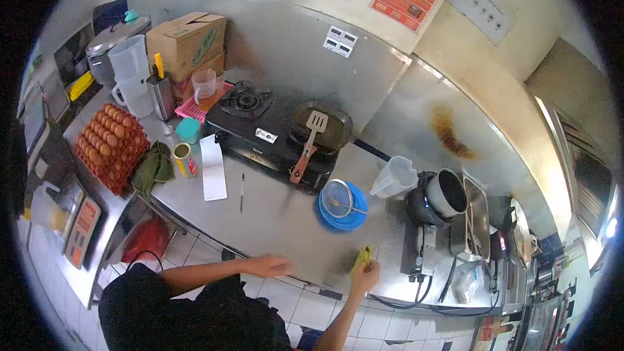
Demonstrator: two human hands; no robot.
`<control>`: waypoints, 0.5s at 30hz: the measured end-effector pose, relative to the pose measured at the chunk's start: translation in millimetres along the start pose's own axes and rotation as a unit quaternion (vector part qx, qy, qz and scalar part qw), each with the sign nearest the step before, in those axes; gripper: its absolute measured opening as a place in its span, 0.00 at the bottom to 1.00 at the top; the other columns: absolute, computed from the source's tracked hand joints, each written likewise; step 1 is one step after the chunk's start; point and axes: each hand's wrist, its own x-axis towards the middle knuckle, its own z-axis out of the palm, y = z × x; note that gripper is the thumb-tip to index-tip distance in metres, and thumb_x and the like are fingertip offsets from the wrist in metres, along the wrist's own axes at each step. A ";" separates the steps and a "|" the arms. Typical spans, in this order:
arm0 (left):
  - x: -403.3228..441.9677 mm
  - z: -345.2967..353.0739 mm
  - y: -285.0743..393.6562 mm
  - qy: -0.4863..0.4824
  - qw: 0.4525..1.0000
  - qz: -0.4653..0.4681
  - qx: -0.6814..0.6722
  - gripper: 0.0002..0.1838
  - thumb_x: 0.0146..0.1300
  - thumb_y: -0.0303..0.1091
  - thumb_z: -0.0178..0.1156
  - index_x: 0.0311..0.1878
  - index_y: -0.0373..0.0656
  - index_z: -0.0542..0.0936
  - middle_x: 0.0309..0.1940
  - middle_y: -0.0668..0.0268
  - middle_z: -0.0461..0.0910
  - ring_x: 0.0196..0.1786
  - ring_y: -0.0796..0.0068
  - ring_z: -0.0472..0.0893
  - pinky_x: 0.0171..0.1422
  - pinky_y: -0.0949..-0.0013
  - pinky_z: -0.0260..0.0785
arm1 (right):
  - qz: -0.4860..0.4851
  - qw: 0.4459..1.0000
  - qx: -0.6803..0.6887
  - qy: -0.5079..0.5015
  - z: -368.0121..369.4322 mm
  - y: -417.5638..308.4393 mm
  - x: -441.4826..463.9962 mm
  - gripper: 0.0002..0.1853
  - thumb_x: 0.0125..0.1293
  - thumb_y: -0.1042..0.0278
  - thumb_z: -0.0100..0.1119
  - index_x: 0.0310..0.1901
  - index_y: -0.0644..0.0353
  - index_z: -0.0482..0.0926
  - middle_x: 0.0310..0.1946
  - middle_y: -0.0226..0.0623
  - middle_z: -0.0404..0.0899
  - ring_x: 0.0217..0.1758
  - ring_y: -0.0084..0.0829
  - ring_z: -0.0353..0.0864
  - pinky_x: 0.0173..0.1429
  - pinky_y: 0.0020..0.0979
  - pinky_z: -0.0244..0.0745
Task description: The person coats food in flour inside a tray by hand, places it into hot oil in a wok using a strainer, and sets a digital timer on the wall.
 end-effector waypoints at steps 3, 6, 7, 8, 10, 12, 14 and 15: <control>70.3 28.3 59.3 0.181 0.971 0.087 -0.133 0.29 0.67 0.50 0.47 0.65 0.40 0.62 0.61 0.56 0.65 0.64 0.63 0.64 0.68 0.63 0.53 | 0.091 0.934 0.333 -0.088 -24.8 -33.7 -24.6 0.09 0.60 0.67 0.50 0.34 0.65 0.72 0.30 0.32 0.73 0.35 0.26 0.71 0.40 0.28 0.68; 140.4 89.9 41.5 0.202 0.944 0.100 -0.239 0.31 0.67 0.49 0.47 0.68 0.40 0.57 0.66 0.58 0.59 0.68 0.65 0.58 0.72 0.64 0.45 | 0.142 0.857 0.473 -0.146 -13.3 -63.6 -47.9 0.15 0.66 0.57 0.45 0.37 0.63 0.72 0.33 0.31 0.71 0.38 0.24 0.69 0.43 0.29 0.67; 152.2 102.6 41.6 0.187 0.898 0.082 -0.389 0.32 0.68 0.48 0.47 0.68 0.40 0.57 0.67 0.58 0.58 0.69 0.65 0.56 0.73 0.65 0.43 | 0.139 0.858 0.473 -0.147 4.8 -61.6 -54.3 0.15 0.66 0.57 0.45 0.37 0.63 0.72 0.33 0.31 0.71 0.38 0.24 0.69 0.43 0.29 0.67; 145.8 106.7 62.1 0.181 0.848 0.050 -0.495 0.32 0.68 0.50 0.44 0.69 0.41 0.54 0.67 0.56 0.56 0.69 0.66 0.55 0.73 0.66 0.42 | 0.123 0.892 0.424 -0.099 25.4 -54.2 -62.7 0.16 0.68 0.56 0.43 0.40 0.62 0.72 0.34 0.32 0.71 0.40 0.26 0.70 0.45 0.31 0.67; 142.3 109.8 67.4 0.211 0.851 0.043 -0.479 0.33 0.67 0.50 0.47 0.69 0.41 0.55 0.67 0.59 0.57 0.70 0.66 0.55 0.73 0.64 0.43 | 0.105 0.921 0.372 -0.049 30.7 -41.5 -68.9 0.17 0.69 0.54 0.41 0.42 0.61 0.71 0.35 0.32 0.70 0.41 0.28 0.70 0.46 0.33 0.67; 143.7 105.0 70.5 0.241 0.858 0.034 -0.452 0.34 0.65 0.50 0.50 0.69 0.42 0.56 0.68 0.61 0.58 0.70 0.67 0.56 0.73 0.62 0.44 | 0.247 0.619 0.720 -0.195 37.8 -38.9 -71.9 0.20 0.70 0.54 0.39 0.53 0.60 0.68 0.46 0.37 0.71 0.51 0.34 0.70 0.54 0.35 0.67; 156.7 120.3 82.5 0.407 0.813 -0.109 -0.402 0.10 0.68 0.46 0.50 0.45 0.54 0.72 0.32 0.77 0.69 0.33 0.86 0.68 0.33 0.78 0.64 | 0.215 0.702 0.655 -0.180 14.2 -84.7 -78.1 0.22 0.71 0.54 0.37 0.58 0.61 0.65 0.52 0.38 0.69 0.56 0.35 0.68 0.59 0.34 0.64; 167.0 114.9 59.4 0.392 0.819 -0.112 -0.403 0.10 0.68 0.46 0.50 0.45 0.54 0.72 0.32 0.77 0.69 0.33 0.86 0.68 0.33 0.78 0.64 | 0.183 0.777 0.581 -0.158 -1.5 -109.1 -76.9 0.24 0.72 0.55 0.36 0.63 0.61 0.61 0.57 0.39 0.68 0.61 0.36 0.65 0.64 0.33 0.61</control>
